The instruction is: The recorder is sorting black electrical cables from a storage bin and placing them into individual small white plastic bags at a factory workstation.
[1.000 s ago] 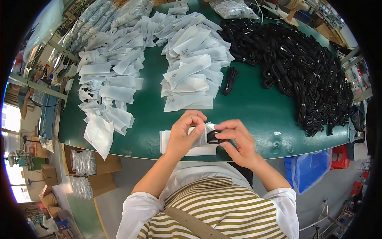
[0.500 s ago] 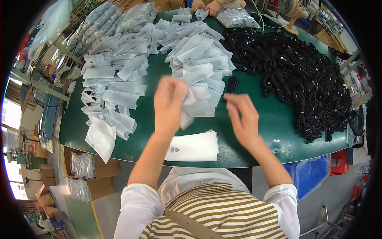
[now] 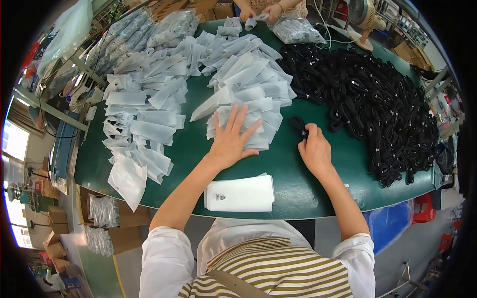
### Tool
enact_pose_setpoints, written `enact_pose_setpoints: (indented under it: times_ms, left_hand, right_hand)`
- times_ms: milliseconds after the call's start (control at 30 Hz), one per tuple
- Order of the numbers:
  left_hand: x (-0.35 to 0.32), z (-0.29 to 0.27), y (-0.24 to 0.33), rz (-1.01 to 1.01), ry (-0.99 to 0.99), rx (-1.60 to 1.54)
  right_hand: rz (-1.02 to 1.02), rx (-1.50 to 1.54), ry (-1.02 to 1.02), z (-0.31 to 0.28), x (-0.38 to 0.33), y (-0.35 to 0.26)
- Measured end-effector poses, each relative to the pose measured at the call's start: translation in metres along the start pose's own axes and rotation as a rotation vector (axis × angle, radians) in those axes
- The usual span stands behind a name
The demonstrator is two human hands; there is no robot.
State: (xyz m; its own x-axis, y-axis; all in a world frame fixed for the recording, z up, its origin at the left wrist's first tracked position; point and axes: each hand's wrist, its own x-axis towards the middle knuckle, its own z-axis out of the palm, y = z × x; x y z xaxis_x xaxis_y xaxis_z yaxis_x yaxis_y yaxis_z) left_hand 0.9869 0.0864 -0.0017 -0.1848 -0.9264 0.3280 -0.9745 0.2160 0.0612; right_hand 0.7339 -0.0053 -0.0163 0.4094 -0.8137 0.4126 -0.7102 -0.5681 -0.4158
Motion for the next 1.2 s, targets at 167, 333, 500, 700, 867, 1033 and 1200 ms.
enact_pose_setpoints:
  times_ms: [167, 333, 500, 700, 867, 1033, 1200]
  left_hand:
    - [0.033, 0.032, -0.03, -0.122, 0.064, 0.119]
    - [0.056, 0.039, -0.066, -0.191, 0.079, 0.155]
    - [0.039, 0.016, -0.042, -0.181, 0.064, 0.084]
    - [-0.066, -0.024, 0.05, 0.013, 0.131, -0.531]
    - [-0.095, -0.021, 0.108, -0.065, 0.073, -0.589]
    - [-0.099, -0.008, 0.115, -0.078, 0.13, -0.549]
    - [-0.099, -0.009, 0.114, -0.326, 0.057, -0.83]
  right_hand:
    - [0.091, 0.122, -0.065, 0.001, -0.009, -0.001]
    - [0.038, 0.237, -0.041, 0.002, -0.017, -0.001]
    - [0.018, 0.313, 0.002, -0.008, -0.028, 0.021]
    - [0.125, 0.416, -0.061, -0.03, -0.056, 0.007]
    - [0.149, 0.523, -0.117, -0.046, -0.082, -0.016]
    - [-0.003, 0.488, -0.109, -0.055, -0.104, -0.039]
    - [-0.247, 0.356, -0.09, -0.061, -0.123, -0.045]
